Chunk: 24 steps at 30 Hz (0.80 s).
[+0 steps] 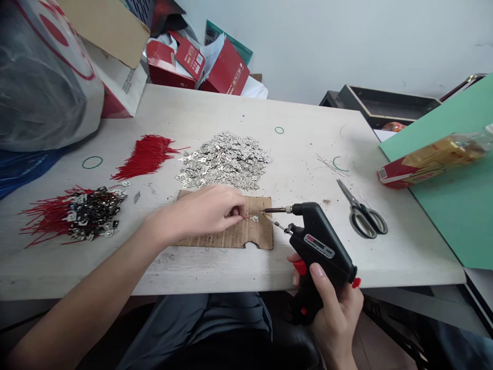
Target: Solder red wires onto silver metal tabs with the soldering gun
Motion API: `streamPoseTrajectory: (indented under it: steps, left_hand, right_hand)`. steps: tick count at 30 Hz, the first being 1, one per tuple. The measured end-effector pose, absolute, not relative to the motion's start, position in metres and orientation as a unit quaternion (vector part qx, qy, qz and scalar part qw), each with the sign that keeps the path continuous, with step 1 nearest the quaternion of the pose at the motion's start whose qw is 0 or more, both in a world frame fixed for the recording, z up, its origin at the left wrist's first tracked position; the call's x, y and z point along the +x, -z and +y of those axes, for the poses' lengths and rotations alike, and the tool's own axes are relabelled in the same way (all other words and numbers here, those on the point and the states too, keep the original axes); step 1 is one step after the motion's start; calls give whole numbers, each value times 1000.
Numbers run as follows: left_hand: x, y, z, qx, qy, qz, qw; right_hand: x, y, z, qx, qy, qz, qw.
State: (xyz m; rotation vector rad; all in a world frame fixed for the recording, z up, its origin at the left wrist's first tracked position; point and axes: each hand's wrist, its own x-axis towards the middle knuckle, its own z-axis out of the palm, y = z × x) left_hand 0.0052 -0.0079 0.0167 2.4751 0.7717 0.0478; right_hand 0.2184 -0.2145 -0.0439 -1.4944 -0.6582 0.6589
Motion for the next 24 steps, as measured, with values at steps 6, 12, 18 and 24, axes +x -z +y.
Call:
streamPoseTrajectory:
  steps: [6, 12, 18, 24]
  left_hand:
    - [6, -18, -7, 919, -11, 291, 265]
    - [5, -19, -8, 920, -19, 288, 264]
    - [5, -19, -9, 919, -26, 286, 270]
    - [5, -19, -9, 916, -21, 291, 274]
  right_hand:
    - [217, 41, -216, -659, -288, -287, 633]
    - [211, 38, -213, -659, -275, -275, 644]
    - [210, 40, -215, -660, -284, -258, 647]
    - [210, 39, -213, -656, -263, -282, 649]
